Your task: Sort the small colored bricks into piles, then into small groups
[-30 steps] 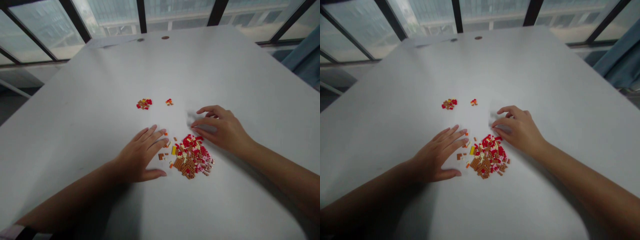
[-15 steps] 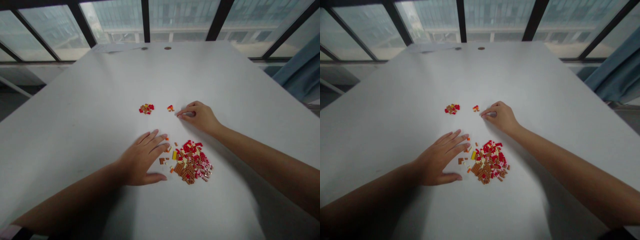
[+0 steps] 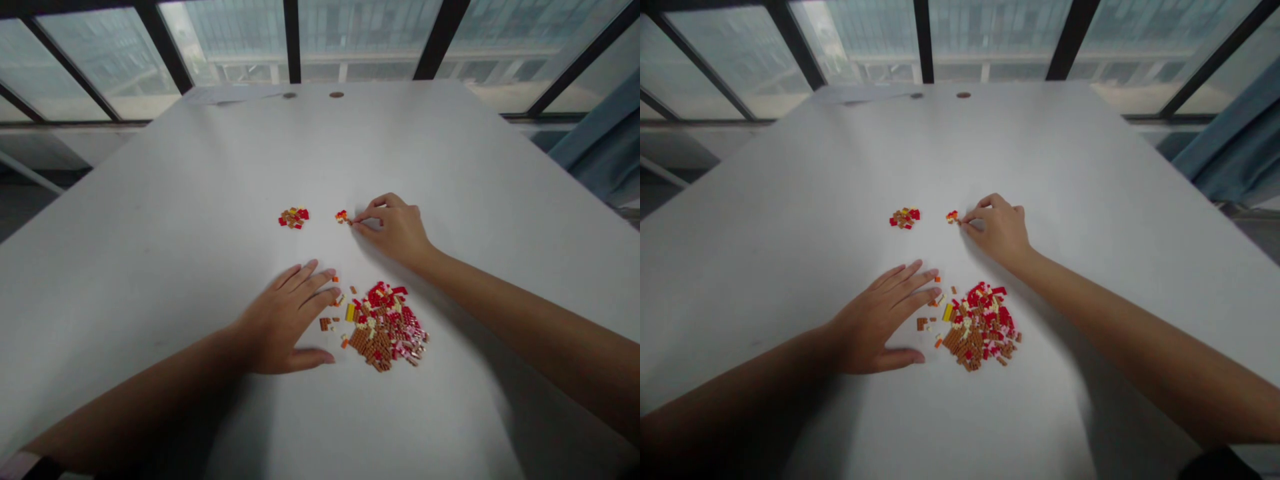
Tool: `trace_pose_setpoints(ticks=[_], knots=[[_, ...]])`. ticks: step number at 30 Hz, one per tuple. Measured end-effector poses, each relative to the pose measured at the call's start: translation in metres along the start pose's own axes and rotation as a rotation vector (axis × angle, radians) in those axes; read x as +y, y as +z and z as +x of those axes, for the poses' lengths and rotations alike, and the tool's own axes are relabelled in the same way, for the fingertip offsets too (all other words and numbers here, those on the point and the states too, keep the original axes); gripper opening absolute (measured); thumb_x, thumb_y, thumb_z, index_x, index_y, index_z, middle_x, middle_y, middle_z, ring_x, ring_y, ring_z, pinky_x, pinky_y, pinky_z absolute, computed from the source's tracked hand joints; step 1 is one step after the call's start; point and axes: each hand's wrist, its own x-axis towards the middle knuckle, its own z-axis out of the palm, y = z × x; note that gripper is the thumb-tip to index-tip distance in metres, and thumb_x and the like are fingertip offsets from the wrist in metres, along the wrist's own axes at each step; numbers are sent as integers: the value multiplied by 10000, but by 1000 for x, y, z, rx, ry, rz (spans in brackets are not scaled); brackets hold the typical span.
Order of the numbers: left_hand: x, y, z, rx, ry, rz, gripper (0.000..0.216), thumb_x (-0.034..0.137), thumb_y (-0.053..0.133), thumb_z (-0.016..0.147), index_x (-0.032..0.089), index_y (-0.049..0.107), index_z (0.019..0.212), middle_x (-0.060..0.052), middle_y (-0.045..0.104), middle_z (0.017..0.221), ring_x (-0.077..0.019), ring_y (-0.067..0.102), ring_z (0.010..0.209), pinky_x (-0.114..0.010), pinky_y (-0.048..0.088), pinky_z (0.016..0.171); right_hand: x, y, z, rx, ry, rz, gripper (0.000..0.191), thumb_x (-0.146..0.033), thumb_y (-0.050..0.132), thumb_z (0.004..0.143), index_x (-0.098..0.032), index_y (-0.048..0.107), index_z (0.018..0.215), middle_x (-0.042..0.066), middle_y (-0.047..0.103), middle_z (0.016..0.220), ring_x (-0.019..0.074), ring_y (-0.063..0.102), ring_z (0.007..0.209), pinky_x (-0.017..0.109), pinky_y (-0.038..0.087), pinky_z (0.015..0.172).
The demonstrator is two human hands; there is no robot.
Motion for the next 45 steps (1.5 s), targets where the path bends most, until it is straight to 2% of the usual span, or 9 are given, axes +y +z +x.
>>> trace_pose_setpoints(ticks=[7,12,16,19,24,28,32,38,45], knots=[[0,-1,1,-22,-1,23,780,660,552,881,112,457,1428,-213,388,1567,-406,252,1498,-591,259,1193,3,0,-1,-19,-56,-10,218,-331,599,878,-280,795,956,113,662,1066,267,616,908,504,460,816],[1,-2,1,-10,9,33,779,655,547,887,91,463,1419,-225,402,1554,-414,271,1489,-597,276,1184,1,-10,-11,-85,-122,-30,258,-243,600,847,-274,776,1033,116,650,1097,242,623,871,477,496,800],[1,-2,2,-4,11,33,775,655,551,885,96,467,1415,-223,409,1551,-409,278,1487,-589,276,1187,-7,-36,-41,-91,-272,95,281,-173,529,890,-262,757,1029,87,645,1068,153,592,696,384,526,697],[2,-2,1,9,5,38,781,643,575,877,96,453,1421,-217,413,1550,-400,280,1489,-577,268,1195,-14,-51,-74,-127,-399,199,352,-74,461,892,-273,737,984,68,633,1092,154,611,771,330,525,655],[2,0,-2,33,14,50,839,604,626,866,66,367,1456,-231,410,1546,-371,265,1501,-543,256,1215,-20,-55,-108,-25,-475,144,365,-58,452,907,-277,697,1065,68,633,1128,170,608,852,348,524,749],[2,0,-4,61,28,61,830,593,612,889,61,332,1462,-257,404,1538,-373,256,1505,-546,265,1213,-24,-53,-107,-4,-556,62,308,-67,481,896,-221,669,1085,82,648,1101,187,612,894,382,506,803],[3,-2,-4,91,71,61,732,595,575,917,85,402,1414,-272,395,1531,-382,294,1488,-542,297,1199,-27,-52,-105,-46,-583,45,312,-46,473,895,-195,672,1084,118,647,1126,214,614,998,394,495,833],[4,-4,-3,48,116,119,629,588,612,904,282,470,1434,-180,267,1620,-410,291,1484,-584,316,1173,-30,-52,-106,-81,-625,34,297,-100,463,925,-199,682,1100,131,637,1195,228,607,1065,425,480,891],[4,-6,-4,119,178,104,514,543,571,944,180,529,1306,-252,385,1534,-385,347,1461,-548,337,1169,-29,-51,-106,-64,-612,46,288,-104,463,927,-184,690,1085,143,620,1226,235,594,1107,430,466,921]])
